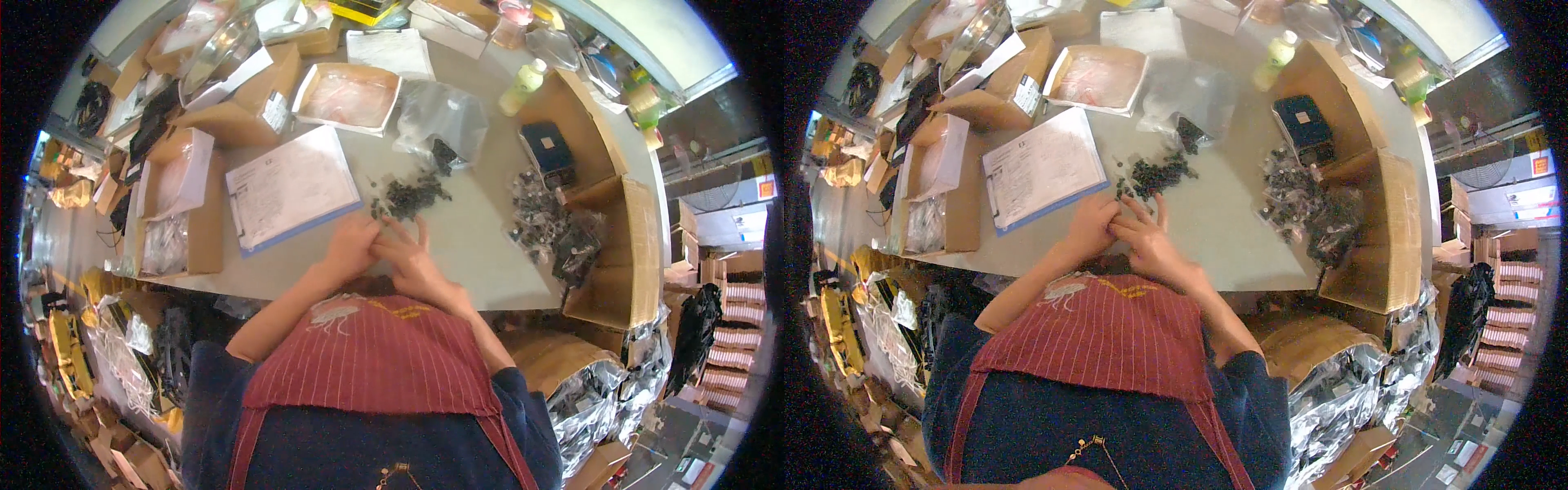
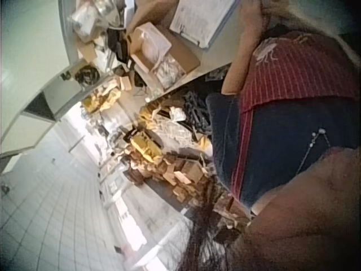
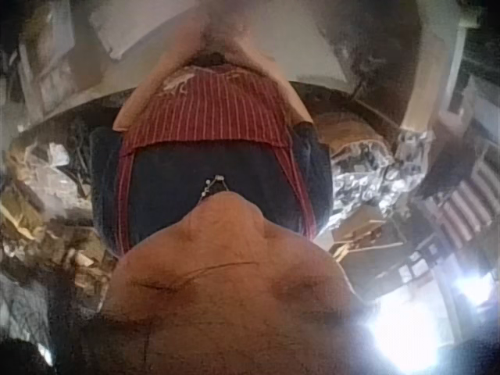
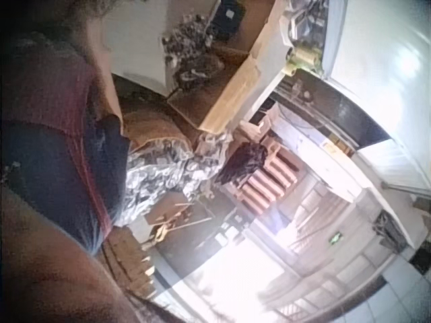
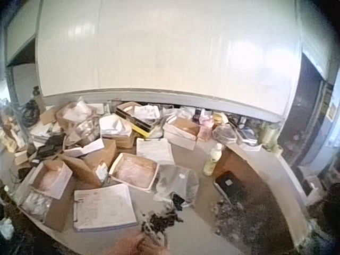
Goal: The person sorts small black plastic components by hand, picking them up from a pile and placing them into small transparent plastic bags on a table.
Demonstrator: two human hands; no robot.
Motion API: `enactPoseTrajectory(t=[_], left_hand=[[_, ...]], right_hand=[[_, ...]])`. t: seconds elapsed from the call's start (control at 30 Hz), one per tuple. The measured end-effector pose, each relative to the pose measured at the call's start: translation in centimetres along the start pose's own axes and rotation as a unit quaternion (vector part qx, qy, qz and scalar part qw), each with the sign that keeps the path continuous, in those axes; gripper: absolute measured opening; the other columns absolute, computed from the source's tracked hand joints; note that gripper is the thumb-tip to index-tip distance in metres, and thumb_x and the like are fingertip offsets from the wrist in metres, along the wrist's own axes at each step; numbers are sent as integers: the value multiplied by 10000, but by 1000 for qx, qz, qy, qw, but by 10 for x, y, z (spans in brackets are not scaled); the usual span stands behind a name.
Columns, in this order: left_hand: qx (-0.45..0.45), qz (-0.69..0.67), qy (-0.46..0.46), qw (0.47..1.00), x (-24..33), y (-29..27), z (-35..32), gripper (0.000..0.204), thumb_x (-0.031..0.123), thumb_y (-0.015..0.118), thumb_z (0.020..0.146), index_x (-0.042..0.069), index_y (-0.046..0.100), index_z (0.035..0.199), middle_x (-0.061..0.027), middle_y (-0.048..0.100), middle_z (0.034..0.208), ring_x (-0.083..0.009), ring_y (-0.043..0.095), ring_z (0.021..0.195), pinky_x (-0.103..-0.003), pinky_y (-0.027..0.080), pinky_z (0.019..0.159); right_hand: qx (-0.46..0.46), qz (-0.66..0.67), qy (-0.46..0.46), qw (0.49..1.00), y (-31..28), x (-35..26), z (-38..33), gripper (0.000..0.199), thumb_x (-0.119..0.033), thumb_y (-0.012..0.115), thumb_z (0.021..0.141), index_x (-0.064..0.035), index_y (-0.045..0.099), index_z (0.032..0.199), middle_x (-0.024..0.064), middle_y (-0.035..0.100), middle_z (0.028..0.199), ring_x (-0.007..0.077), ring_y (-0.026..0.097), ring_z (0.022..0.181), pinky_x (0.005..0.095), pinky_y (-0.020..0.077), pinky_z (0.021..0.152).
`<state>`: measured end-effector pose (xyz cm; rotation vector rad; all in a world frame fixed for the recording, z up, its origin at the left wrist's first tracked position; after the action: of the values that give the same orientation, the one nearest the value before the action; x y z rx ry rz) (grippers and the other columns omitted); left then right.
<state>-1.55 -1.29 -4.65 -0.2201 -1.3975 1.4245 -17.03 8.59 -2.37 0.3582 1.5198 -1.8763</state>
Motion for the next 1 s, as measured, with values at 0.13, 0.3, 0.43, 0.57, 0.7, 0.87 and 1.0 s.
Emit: enactPoseTrajectory(t=[0.13, 0.3, 0.43, 0.57, 0.7, 0.87, 1.0], left_hand=[[18, 0, 28, 999, -7, 6, 2, 180, 157, 714, 757, 79, 600, 873, -140, 622, 851, -375, 601, 839, -484, 464, 755], [-143, -58, -206, 966, -10, 9, 5, 416, 440, 795, 769, 79, 608, 858, -137, 646, 796, -324, 638, 759, -430, 489, 653], [-159, -58, -223, 960, -6, 7, 9, 536, 566, 790, 763, 69, 591, 795, -110, 619, 723, -280, 607, 700, -402, 471, 635], [-222, -159, -222, 936, -2, 22, 16, 473, 481, 800, 762, 52, 617, 839, -134, 655, 811, -285, 639, 768, -421, 494, 682], [-228, -231, -154, 933, -3, 41, 19, 444, 438, 812, 765, 50, 609, 838, -129, 639, 801, -265, 618, 743, -409, 496, 682], [-205, -285, -151, 924, -5, 62, 17, 400, 378, 833, 780, 77, 573, 823, -54, 582, 763, -173, 546, 710, -347, 463, 645], [-196, -288, -168, 922, -4, 61, 19, 423, 398, 849, 765, 82, 571, 810, -28, 575, 744, -141, 533, 693, -318, 455, 628]], right_hand=[[-14, -3, -15, 1000, -7, 5, 3, 487, 37, 600, 681, -98, 694, 1140, 64, 658, 1262, 374, 343, 1448, 679, 109, 1155], [135, 156, 107, 973, -13, 70, 8, 405, 34, 604, 699, -65, 706, 1078, 109, 679, 1126, 363, 518, 1236, 462, 437, 1015], [215, -74, 229, 946, -18, 135, 8, 471, 50, 590, 708, -65, 670, 1157, 167, 631, 1134, 384, 560, 1099, 460, 477, 946], [146, -119, 179, 966, -6, 143, 6, 440, 19, 629, 739, -77, 663, 1167, 163, 599, 1125, 386, 562, 1040, 452, 487, 913], [94, -67, 163, 980, -5, 131, -16, 423, 1, 660, 741, -70, 653, 1158, 165, 605, 1095, 382, 582, 998, 448, 500, 888], [62, 41, 243, 967, -23, 110, -38, 445, -21, 688, 729, -52, 623, 1167, 194, 603, 1123, 405, 561, 1084, 469, 480, 925], [50, 13, 266, 962, -26, 106, -53, 477, -34, 701, 751, -51, 581, 1212, 191, 598, 1118, 405, 571, 1058, 463, 490, 901]])
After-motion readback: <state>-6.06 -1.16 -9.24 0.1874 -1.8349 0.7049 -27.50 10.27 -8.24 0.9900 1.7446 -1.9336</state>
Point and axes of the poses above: each hand's wrist, its own z-axis towards the middle knuckle, its own y-axis out of the palm, x = y × z, the point moved 1 cm from there along z, towards the middle knuckle
